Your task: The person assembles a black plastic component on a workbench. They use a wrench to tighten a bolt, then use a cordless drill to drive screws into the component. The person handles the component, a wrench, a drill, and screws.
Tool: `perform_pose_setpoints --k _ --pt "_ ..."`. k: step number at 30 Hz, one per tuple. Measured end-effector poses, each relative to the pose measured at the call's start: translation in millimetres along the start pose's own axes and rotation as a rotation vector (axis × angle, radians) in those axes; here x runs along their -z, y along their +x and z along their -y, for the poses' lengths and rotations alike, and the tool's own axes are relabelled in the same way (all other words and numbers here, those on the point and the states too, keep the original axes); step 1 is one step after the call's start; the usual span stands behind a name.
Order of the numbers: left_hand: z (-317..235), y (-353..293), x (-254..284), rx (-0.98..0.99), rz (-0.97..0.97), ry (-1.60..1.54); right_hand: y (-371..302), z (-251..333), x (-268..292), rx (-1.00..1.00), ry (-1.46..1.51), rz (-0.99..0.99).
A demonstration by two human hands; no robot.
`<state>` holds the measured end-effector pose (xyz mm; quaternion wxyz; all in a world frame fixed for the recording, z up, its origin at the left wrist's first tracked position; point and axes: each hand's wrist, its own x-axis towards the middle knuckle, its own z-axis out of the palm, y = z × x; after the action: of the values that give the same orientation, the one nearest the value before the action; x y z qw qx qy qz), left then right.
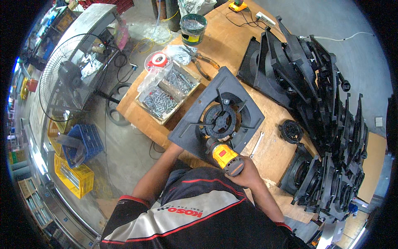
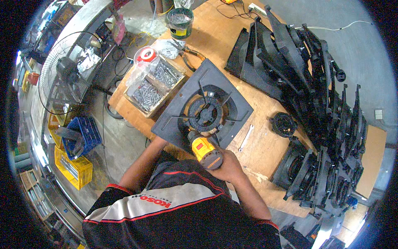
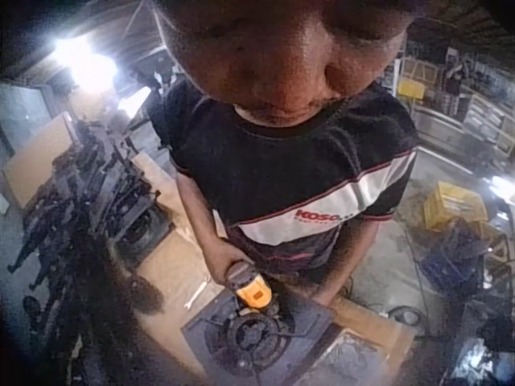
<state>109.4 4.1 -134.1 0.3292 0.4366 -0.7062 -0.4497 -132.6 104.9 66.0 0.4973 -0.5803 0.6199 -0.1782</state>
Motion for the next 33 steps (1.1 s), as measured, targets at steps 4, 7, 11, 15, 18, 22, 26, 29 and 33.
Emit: perform_pose_setpoints --k 4,7,11,15,18,22,26,29,33 --pt "12.7 -0.9 -1.6 -0.048 0.020 0.099 0.0 6.3 3.3 -0.047 -0.049 0.021" --pt "14.5 -0.7 1.6 -0.054 0.044 0.099 0.9 5.2 3.5 -0.052 -0.085 0.010" --pt "11.3 -0.3 3.2 -0.037 0.070 0.046 2.3 8.3 5.0 -0.020 -0.029 0.012" --pt "15.8 2.9 -5.7 -0.004 0.082 -0.069 2.5 6.3 2.6 0.002 -0.028 -0.009" --pt "22.8 4.2 -17.2 0.141 0.097 -0.414 2.2 8.7 3.2 -0.022 -0.016 -0.010" --pt "27.0 3.9 -30.1 0.537 0.075 -1.407 0.2 7.4 2.5 -0.063 0.023 0.003" --pt "35.0 7.9 -30.4 0.579 0.080 -1.522 0.9 10.9 2.2 -0.034 -0.025 0.023" --pt "41.8 3.9 -28.2 0.558 0.104 -1.525 -0.2 11.1 3.2 -0.014 -0.060 0.021" --pt "17.8 5.5 -12.5 0.467 0.142 -1.296 1.3 1.5 -2.3 -0.004 -0.044 -0.025"
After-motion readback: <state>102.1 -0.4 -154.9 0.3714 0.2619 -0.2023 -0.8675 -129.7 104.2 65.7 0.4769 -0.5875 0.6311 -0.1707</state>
